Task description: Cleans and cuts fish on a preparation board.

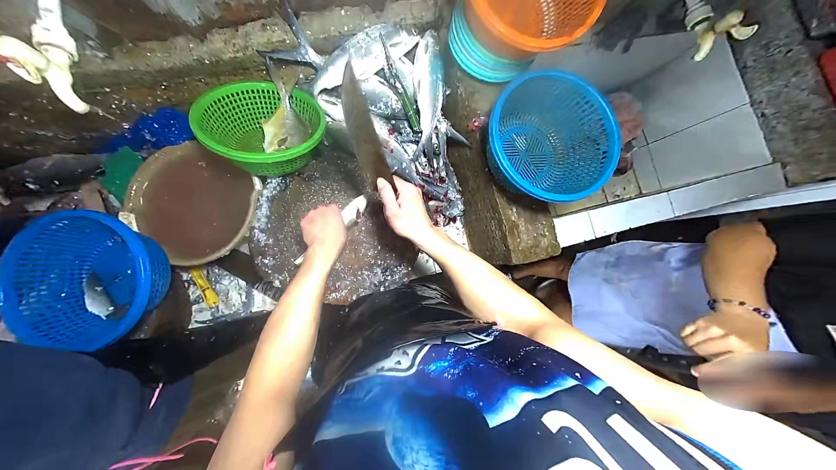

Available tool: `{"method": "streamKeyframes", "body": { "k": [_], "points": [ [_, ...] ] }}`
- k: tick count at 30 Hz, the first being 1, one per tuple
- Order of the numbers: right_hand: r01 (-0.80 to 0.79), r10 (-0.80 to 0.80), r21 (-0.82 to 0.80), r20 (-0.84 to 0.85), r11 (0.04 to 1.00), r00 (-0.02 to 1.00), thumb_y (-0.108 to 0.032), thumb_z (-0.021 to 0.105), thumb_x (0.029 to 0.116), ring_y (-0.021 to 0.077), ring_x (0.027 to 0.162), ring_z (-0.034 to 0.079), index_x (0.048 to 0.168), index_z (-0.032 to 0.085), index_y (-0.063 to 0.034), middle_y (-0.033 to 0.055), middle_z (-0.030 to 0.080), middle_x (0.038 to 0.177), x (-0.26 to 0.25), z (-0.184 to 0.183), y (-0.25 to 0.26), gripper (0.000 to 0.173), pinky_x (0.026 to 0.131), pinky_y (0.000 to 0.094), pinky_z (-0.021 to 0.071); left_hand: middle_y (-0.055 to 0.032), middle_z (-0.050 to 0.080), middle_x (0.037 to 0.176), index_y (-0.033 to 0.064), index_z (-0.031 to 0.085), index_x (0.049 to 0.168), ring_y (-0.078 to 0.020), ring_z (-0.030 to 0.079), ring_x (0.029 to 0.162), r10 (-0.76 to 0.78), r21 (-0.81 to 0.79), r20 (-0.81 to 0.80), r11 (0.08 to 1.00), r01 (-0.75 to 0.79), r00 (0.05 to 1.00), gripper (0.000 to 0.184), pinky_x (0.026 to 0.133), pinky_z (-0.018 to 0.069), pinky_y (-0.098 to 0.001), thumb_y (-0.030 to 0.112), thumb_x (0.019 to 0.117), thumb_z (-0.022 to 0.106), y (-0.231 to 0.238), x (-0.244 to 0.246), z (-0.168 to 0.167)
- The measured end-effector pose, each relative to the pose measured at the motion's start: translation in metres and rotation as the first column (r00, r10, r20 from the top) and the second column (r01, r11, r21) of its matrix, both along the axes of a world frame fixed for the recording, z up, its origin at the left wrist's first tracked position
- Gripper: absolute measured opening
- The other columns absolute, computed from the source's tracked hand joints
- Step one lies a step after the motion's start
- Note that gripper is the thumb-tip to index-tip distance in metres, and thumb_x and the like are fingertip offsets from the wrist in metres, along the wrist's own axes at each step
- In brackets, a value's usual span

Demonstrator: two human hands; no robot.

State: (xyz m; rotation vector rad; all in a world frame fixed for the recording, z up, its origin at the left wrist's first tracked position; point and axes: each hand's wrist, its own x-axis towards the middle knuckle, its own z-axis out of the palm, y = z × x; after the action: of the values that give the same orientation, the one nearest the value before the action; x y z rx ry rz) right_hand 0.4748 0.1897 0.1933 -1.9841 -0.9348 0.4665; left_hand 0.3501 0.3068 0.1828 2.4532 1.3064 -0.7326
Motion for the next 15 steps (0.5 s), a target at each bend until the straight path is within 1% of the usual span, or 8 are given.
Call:
{"method": "streamKeyframes", "body": {
  "k": [3, 4, 5, 7, 8, 10, 13, 15],
  "points": [
    [0.033, -0.052, 0.222, 0.081, 0.975, 0.995, -0.029, 0.045, 0.1088, 0.0152, 0.058, 0.063, 0.098, 0.067, -0.0051, 0.0042, 0.062, 0.068, -0.006, -0.021, 0.006, 0.034, 0.057, 0.0389, 0.0556, -0.0257, 0.07, 0.103, -0.0026, 0.069, 0.096, -0.046, 0.069, 0.099, 0.003, 0.006, 0.002, 1.0, -0.003, 1.0, 0.03, 0.076, 0.0554, -0.0657, 0.019, 0.0797, 0.081, -0.009, 0.0, 0.0],
    [0.022, -0.034, 0.151, 0.076, 0.988, 0.997, -0.028, 0.046, 0.1085, 0.0174, 0.061, 0.065, 0.099, 0.068, -0.0035, 0.0063, 0.064, 0.07, -0.014, -0.032, 0.004, 0.035, 0.059, 0.0404, 0.0572, -0.026, 0.07, 0.103, -0.003, 0.07, 0.096, -0.0464, 0.069, 0.099, 0.009, 0.007, 0.003, 1.0, -0.009, 1.0, 0.028, 0.075, 0.0555, -0.0659, 0.018, 0.0798, 0.081, -0.012, 0.0, 0.0],
    [-0.029, 0.03, -0.048, 0.03, 0.998, 0.999, -0.031, 0.045, 0.1087, 0.0225, 0.068, 0.068, 0.1, 0.069, -0.0032, 0.01, 0.066, 0.074, -0.023, -0.041, 0.0, 0.038, 0.065, 0.0452, 0.0585, -0.0261, 0.07, 0.103, -0.0031, 0.07, 0.095, -0.0468, 0.069, 0.099, 0.012, 0.012, 0.006, 1.0, -0.013, 1.0, 0.027, 0.075, 0.0555, -0.0658, 0.016, 0.08, 0.079, -0.014, -0.001, 0.0],
    [-0.222, 0.163, -0.45, -0.166, 0.865, 0.973, -0.042, 0.039, 0.1095, 0.0324, 0.085, 0.071, 0.097, 0.068, -0.0036, 0.0167, 0.069, 0.087, -0.03, -0.051, -0.001, 0.05, 0.076, 0.0557, 0.0573, -0.0262, 0.07, 0.105, -0.0026, 0.07, 0.096, -0.0466, 0.068, 0.099, 0.009, 0.021, 0.006, 1.0, -0.009, 1.0, 0.022, 0.075, 0.0555, -0.0654, 0.014, 0.0828, 0.076, -0.017, -0.002, -0.001],
    [-0.275, 0.181, -0.527, -0.224, 0.804, 0.958, -0.046, 0.038, 0.1093, 0.0337, 0.087, 0.071, 0.097, 0.068, -0.0042, 0.0175, 0.069, 0.089, -0.031, -0.05, -0.002, 0.053, 0.075, 0.0573, 0.0567, -0.0257, 0.07, 0.105, -0.0017, 0.07, 0.097, -0.0461, 0.069, 0.099, 0.005, 0.023, 0.006, 1.0, -0.005, 1.0, 0.02, 0.075, 0.0557, -0.0653, 0.013, 0.0837, 0.075, -0.018, -0.003, -0.002],
    [-0.297, 0.184, -0.538, -0.254, 0.789, 0.949, -0.049, 0.039, 0.1089, 0.0355, 0.082, 0.07, 0.098, 0.068, -0.0034, 0.0193, 0.068, 0.088, -0.026, -0.039, -0.006, 0.055, 0.071, 0.058, 0.0562, -0.0247, 0.071, 0.106, -0.0009, 0.071, 0.098, -0.0453, 0.069, 0.099, 0.007, 0.026, 0.01, 1.0, -0.007, 1.0, 0.02, 0.076, 0.0562, -0.0648, 0.012, 0.0836, 0.075, -0.018, -0.003, -0.003],
    [-0.283, 0.238, -0.477, -0.154, 0.832, 0.959, -0.043, 0.041, 0.1093, 0.035, 0.094, 0.071, 0.123, 0.061, -0.0072, 0.018, 0.07, 0.099, -0.011, -0.024, -0.011, 0.043, 0.082, 0.0586, 0.0564, -0.0246, 0.07, 0.106, -0.0004, 0.071, 0.098, -0.0447, 0.069, 0.1, 0.008, 0.01, 0.002, 1.0, -0.008, 1.0, 0.018, 0.076, 0.0561, -0.0644, 0.012, 0.0853, 0.074, -0.015, -0.006, -0.002],
    [-0.268, 0.282, -0.468, -0.041, 0.842, 0.958, -0.03, 0.044, 0.1079, 0.0354, 0.095, 0.072, 0.143, 0.051, -0.0081, 0.0187, 0.072, 0.103, 0.003, -0.003, -0.017, 0.042, 0.083, 0.0574, 0.0577, -0.0244, 0.07, 0.107, -0.0001, 0.071, 0.099, -0.0447, 0.069, 0.101, -0.002, -0.008, 0.003, 1.0, 0.002, 1.0, 0.021, 0.077, 0.0558, -0.0649, 0.013, 0.0837, 0.076, -0.01, -0.004, 0.0]
  ]
}}
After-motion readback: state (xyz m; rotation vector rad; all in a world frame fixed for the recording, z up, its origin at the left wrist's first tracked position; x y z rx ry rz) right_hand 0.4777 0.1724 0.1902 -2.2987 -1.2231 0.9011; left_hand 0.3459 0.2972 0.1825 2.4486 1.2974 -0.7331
